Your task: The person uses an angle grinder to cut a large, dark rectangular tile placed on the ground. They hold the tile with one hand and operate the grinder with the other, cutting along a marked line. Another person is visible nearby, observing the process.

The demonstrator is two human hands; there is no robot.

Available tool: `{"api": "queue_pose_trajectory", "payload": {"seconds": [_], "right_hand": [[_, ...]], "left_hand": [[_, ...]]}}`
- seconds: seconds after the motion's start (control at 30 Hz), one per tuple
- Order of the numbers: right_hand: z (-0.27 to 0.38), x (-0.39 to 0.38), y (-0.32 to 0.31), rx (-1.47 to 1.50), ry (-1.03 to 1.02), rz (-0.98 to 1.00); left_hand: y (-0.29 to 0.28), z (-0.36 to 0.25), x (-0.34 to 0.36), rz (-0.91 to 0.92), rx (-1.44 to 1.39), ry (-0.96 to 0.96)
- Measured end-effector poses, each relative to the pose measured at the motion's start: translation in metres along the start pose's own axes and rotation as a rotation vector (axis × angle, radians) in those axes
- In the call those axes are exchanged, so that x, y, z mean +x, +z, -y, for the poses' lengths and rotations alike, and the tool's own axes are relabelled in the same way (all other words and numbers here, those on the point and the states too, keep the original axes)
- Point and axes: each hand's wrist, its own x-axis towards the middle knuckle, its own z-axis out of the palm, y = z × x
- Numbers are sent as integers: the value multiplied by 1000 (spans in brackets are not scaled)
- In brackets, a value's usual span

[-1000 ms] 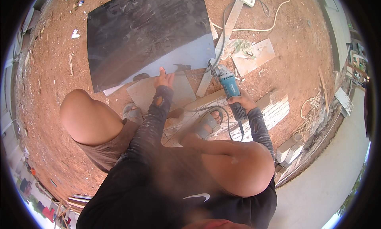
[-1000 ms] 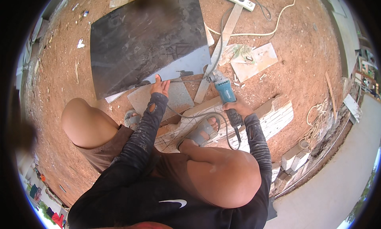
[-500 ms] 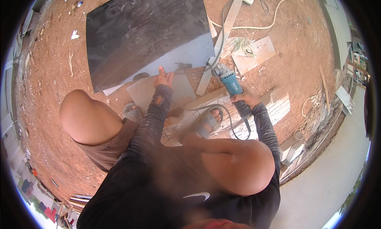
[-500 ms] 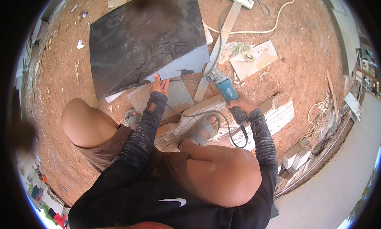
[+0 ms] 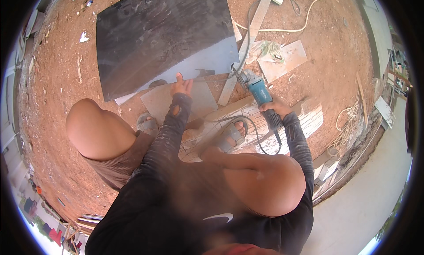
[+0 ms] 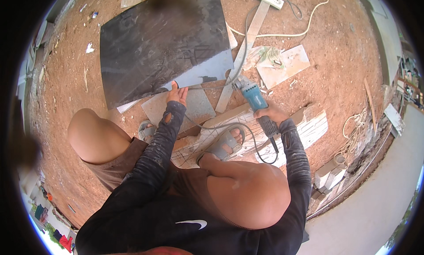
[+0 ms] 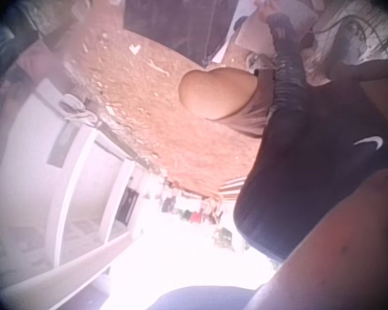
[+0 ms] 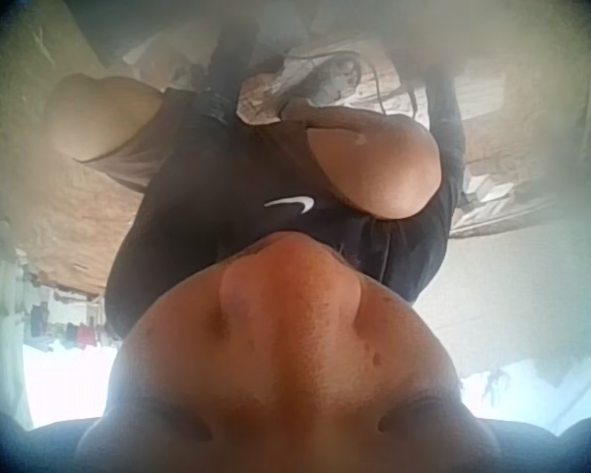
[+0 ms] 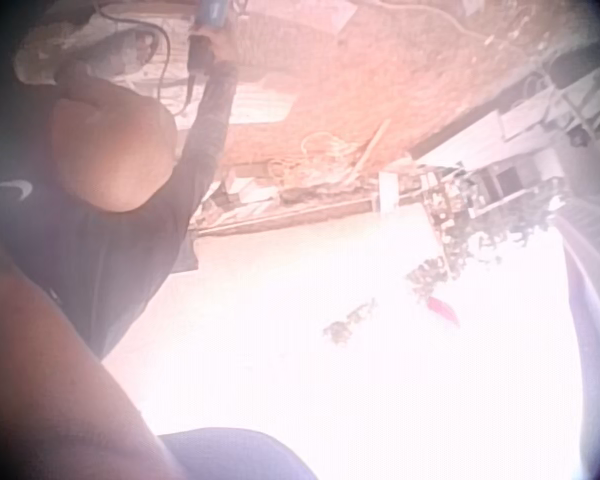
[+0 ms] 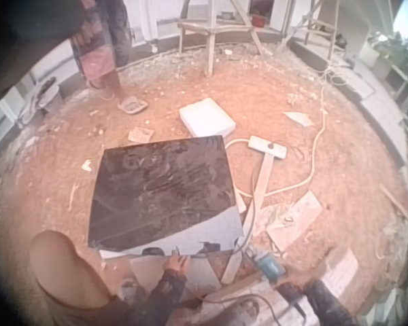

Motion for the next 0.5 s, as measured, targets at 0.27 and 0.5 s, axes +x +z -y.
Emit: {"api": "queue_pose_trajectory", "payload": {"seconds": [0.27,0.5], "right_hand": [[4,3,0,-50,6,17],[7,0,0,-92,15,13]], "left_hand": [[-4,1,5,23,-14,7],[-5,1,6,9,3,26]]}}
